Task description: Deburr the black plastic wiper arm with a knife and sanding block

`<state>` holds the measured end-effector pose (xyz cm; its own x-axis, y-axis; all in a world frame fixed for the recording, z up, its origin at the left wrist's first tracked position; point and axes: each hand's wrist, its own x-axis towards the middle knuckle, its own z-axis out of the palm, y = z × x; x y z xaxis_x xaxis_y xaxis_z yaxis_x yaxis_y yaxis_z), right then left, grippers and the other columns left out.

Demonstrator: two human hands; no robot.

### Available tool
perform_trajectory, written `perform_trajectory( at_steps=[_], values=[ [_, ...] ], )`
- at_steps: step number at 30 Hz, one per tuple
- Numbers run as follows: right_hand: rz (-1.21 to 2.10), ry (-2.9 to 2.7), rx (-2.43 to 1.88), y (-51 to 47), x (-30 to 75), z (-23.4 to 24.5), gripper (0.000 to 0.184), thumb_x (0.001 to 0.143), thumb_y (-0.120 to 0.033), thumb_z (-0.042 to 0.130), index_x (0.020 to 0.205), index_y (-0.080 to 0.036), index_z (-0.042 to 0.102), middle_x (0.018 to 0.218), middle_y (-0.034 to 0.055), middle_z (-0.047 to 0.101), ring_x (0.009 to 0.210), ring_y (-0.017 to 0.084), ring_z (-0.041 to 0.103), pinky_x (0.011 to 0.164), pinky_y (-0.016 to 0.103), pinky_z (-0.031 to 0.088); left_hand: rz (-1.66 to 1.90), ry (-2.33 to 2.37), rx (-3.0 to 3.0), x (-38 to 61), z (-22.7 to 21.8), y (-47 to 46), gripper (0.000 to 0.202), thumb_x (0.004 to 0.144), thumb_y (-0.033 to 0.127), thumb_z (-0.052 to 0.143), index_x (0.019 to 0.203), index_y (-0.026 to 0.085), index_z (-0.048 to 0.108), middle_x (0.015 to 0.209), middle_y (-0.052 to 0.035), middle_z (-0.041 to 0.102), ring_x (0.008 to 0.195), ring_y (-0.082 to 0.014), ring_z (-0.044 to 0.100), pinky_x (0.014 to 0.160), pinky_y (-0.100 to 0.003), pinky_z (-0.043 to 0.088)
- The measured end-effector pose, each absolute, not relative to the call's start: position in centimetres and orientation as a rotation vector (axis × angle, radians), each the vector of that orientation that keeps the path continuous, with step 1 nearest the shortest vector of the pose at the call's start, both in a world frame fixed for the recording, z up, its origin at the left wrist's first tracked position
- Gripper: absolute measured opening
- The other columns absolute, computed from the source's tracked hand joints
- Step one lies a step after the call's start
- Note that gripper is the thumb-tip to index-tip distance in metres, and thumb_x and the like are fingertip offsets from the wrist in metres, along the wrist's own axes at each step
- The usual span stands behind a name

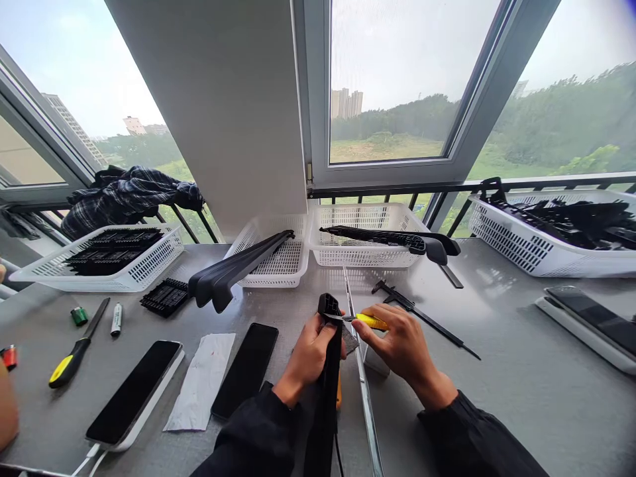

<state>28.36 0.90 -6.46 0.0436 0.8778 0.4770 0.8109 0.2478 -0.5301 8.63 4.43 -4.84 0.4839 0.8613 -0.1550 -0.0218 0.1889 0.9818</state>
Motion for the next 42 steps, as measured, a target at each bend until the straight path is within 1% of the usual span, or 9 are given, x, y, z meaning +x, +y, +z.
perform_trajectory(
  at_steps=[7,11,16,20,23,25,30,37,42],
  values=[
    [0.003,-1.782,-1.582,0.8,29.6,-5.7,0.053,0.104,-0.068,0.058,0.084,-0.023,0.078,0.08,0.0054,0.076,0.072,0.021,0.064,0.076,0.034,0.043,0.726,0.897,1.303,8.5,-4.4,4.2,0.051,0.098,0.056,0.057,0.128,0.015,0.064,0.062,-0.0002,0.065,0.055,-0.0169,0.05,0.056,-0.028,0.039],
    [0.18,-1.667,-1.635,1.0,28.8,-6.2,0.062,0.105,-0.074,0.051,0.08,-0.023,0.078,0.076,0.005,0.075,0.07,0.02,0.065,0.071,0.032,0.043,0.729,0.902,1.262,8.4,-4.1,4.4,0.051,0.094,0.055,0.06,0.128,0.017,0.065,0.06,0.0013,0.063,0.052,-0.0167,0.049,0.054,-0.027,0.039],
    [0.396,-1.589,-1.588,1.4,27.6,-6.8,0.08,0.105,-0.082,0.036,0.06,-0.021,0.064,0.055,-0.0012,0.052,0.054,0.014,0.045,0.056,0.029,0.032,0.681,0.865,1.257,8.2,-4.6,4.6,0.048,0.091,0.05,0.061,0.125,0.017,0.066,0.058,0.0005,0.064,0.05,-0.0164,0.049,0.053,-0.027,0.039],
    [0.37,-1.516,-1.599,1.1,27.6,-6.6,0.077,0.102,-0.083,0.043,0.064,-0.021,0.069,0.053,-0.0022,0.049,0.051,0.014,0.043,0.054,0.029,0.032,0.669,0.803,1.233,8.2,-5.2,4.5,0.056,0.089,0.051,0.062,0.131,0.014,0.065,0.058,-0.0004,0.065,0.048,-0.0163,0.051,0.052,-0.027,0.04],
    [0.349,-1.498,-1.598,0.8,28.0,-6.5,0.076,0.099,-0.085,0.047,0.065,-0.022,0.072,0.053,-0.0006,0.054,0.049,0.015,0.048,0.052,0.029,0.034,0.682,0.764,1.235,8.2,-5.3,4.6,0.055,0.089,0.048,0.062,0.131,0.013,0.065,0.058,-0.0003,0.065,0.048,-0.0156,0.052,0.053,-0.027,0.041],
    [0.344,-1.497,-1.573,0.7,28.0,-6.4,0.074,0.098,-0.085,0.049,0.073,-0.022,0.079,0.056,0.0009,0.061,0.052,0.017,0.054,0.053,0.029,0.038,0.704,0.76,1.242,8.2,-5.2,4.6,0.053,0.09,0.046,0.061,0.131,0.012,0.066,0.057,-0.0001,0.064,0.049,-0.0154,0.052,0.053,-0.027,0.042],
    [0.364,-1.546,-1.484,0.4,27.6,-6.2,0.064,0.1,-0.078,0.054,0.085,-0.024,0.084,0.074,0.0043,0.077,0.064,0.021,0.068,0.063,0.03,0.048,0.73,0.76,1.279,8.2,-5.1,4.3,0.047,0.093,0.049,0.063,0.123,0.013,0.068,0.059,-0.0016,0.066,0.049,-0.0162,0.056,0.053,-0.028,0.043],
    [0.312,-1.471,-1.576,0.9,28.3,-6.4,0.07,0.1,-0.081,0.05,0.075,-0.023,0.08,0.055,0.0011,0.065,0.051,0.018,0.059,0.052,0.03,0.04,0.741,0.753,1.284,8.2,-5.3,4.5,0.048,0.091,0.045,0.063,0.126,0.013,0.068,0.059,-0.0011,0.066,0.049,-0.0163,0.056,0.053,-0.027,0.042],
    [0.331,-1.566,-1.485,0.8,27.7,-6.5,0.064,0.103,-0.076,0.052,0.084,-0.023,0.081,0.075,0.0044,0.078,0.066,0.021,0.069,0.066,0.03,0.049,0.745,0.776,1.283,8.1,-5.1,4.6,0.046,0.092,0.048,0.064,0.123,0.014,0.068,0.059,-0.0015,0.067,0.051,-0.0173,0.056,0.053,-0.027,0.042]
  ],
)
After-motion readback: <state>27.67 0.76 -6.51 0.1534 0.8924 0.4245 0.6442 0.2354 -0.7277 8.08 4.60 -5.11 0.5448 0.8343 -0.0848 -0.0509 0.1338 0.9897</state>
